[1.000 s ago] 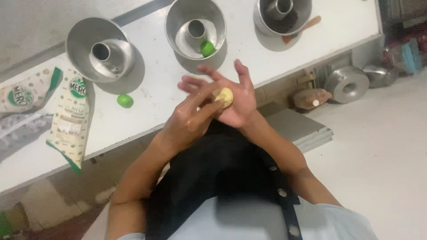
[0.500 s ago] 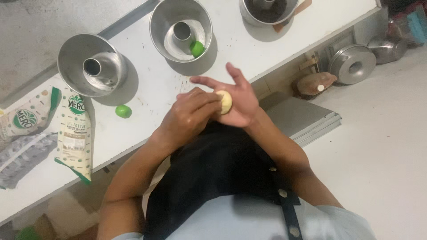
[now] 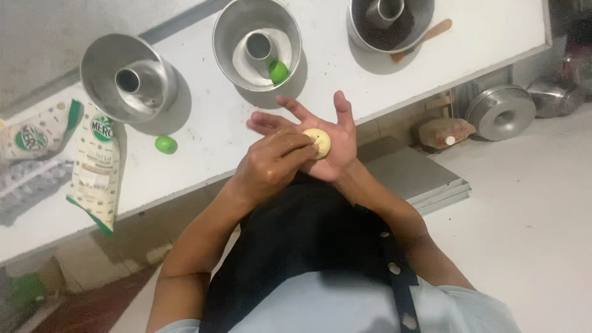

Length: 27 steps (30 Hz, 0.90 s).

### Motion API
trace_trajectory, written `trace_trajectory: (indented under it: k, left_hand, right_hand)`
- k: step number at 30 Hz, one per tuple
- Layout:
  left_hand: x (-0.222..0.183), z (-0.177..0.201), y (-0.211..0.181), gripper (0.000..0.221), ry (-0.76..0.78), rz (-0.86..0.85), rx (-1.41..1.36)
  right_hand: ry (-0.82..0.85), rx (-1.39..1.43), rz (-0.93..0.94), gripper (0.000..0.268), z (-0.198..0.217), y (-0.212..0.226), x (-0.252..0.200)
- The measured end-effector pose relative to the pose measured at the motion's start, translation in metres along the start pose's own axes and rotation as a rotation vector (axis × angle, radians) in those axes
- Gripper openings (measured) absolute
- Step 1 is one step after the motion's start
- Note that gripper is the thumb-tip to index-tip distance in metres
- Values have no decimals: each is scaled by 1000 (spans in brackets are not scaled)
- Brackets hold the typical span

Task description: The person rolls pieces of green and yellow dough into balls by hand and places them inside circular metal cake pans.

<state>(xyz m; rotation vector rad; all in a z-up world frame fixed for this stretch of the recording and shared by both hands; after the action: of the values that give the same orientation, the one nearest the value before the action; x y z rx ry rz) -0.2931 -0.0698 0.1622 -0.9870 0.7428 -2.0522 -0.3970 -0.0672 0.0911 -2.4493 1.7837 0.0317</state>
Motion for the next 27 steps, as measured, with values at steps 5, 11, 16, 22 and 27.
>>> trace_trajectory:
  k: [5, 11, 16, 22, 27]
  left_hand:
    - [3, -19, 13, 6, -32, 145, -30]
    - [9, -24, 13, 6, 2, 175, 8]
    - [5, -28, 11, 20, -65, 96, 72]
    - [6, -38, 26, 7, -117, 349, 62]
    - [-9, -30, 38, 5, -130, 299, 110]
  right_hand:
    - [53, -233, 131, 86, 23, 26, 3]
    - [30, -161, -11, 83, 22, 39, 6]
    - [-32, -12, -314, 98, 26, 34, 10]
    - [-127, -436, -33, 76, 59, 48, 15]
    - [-225, -505, -114, 54, 121, 43, 7]
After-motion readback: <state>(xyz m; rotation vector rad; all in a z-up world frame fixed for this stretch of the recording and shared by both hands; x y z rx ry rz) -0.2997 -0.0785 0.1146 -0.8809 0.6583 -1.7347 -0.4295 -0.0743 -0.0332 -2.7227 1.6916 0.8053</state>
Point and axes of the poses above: each hand's wrist, its own x-axis towards the middle knuckle, its own z-axis out of the back of the hand, y = z × x, the point moved 4 cm from there along x, towards the middle knuckle, and after that the axes turned 12 degrees about z, right-handed, at the moved point
